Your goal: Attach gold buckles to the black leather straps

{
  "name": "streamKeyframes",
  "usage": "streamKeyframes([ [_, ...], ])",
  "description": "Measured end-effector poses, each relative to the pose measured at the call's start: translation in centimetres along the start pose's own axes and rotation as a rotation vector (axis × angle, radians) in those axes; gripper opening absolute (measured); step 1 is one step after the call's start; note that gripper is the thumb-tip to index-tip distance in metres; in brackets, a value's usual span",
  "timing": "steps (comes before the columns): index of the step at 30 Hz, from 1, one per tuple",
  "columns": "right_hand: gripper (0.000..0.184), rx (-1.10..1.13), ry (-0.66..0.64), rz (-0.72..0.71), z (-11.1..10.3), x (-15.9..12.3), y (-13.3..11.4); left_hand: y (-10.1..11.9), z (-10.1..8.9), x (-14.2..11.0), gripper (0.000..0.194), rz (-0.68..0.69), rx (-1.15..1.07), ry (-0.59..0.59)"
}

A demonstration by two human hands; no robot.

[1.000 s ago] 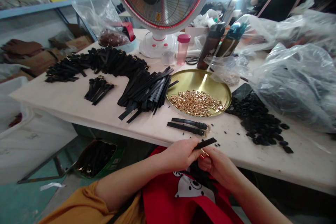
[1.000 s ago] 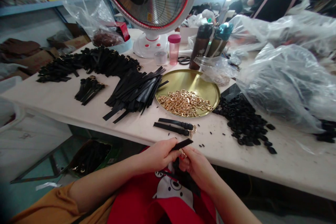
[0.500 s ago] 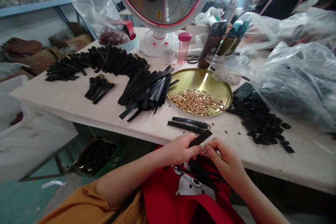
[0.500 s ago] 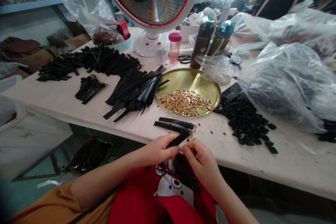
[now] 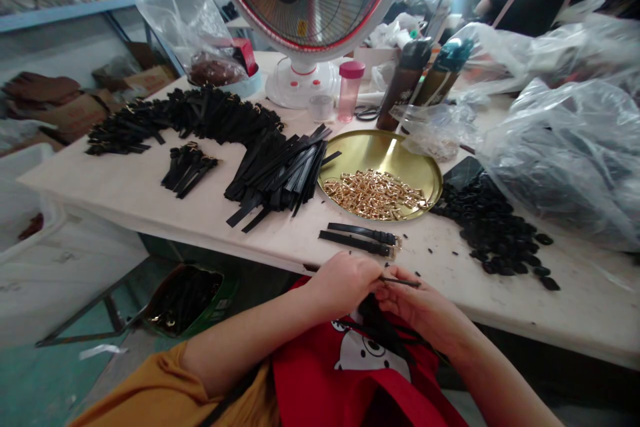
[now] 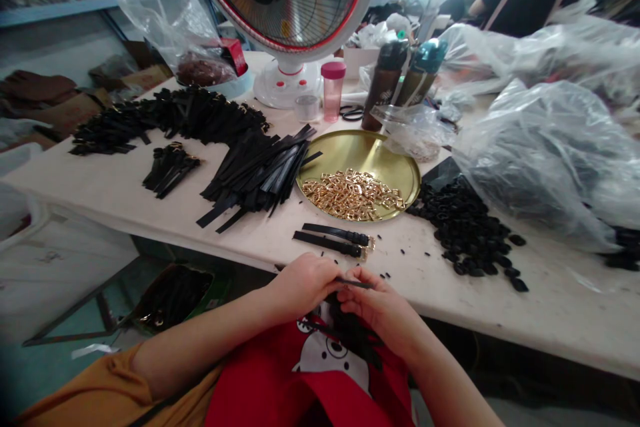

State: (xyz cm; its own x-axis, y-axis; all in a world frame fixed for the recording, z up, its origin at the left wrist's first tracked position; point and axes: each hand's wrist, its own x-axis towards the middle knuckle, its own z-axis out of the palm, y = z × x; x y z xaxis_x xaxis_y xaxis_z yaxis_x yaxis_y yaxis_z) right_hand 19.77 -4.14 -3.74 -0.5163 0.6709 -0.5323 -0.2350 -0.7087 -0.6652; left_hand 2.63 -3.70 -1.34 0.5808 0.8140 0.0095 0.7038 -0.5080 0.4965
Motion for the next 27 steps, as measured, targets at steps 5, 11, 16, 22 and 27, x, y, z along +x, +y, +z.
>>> streamKeyframes([
  [5, 0.018, 0.132, 0.080, -0.026, -0.2, 0.5, -0.3, -0.5, 0.0, 0.0, 0.022, -0.020, -0.068, 0.077],
  [11, 0.019, 0.130, 0.235, -0.177, -0.2, 1.5, -0.1, -1.1, -0.7, -0.4, 0.028, -0.335, -0.596, 0.044],
  [16, 0.019, -0.346, 0.292, -0.385, 1.3, 1.3, -0.3, -0.9, -0.6, 0.2, 0.030, -0.389, -1.037, -0.048],
  [22, 0.021, -0.576, 0.342, -0.470, 1.5, 1.1, -0.6, -1.0, -0.5, 0.8, 0.021, -0.427, -1.115, -0.058],
  [27, 0.021, -0.508, 0.403, -0.445, 0.4, 1.7, -1.1, -1.6, 0.1, 1.0, 0.020, -0.413, -1.099, -0.016],
])
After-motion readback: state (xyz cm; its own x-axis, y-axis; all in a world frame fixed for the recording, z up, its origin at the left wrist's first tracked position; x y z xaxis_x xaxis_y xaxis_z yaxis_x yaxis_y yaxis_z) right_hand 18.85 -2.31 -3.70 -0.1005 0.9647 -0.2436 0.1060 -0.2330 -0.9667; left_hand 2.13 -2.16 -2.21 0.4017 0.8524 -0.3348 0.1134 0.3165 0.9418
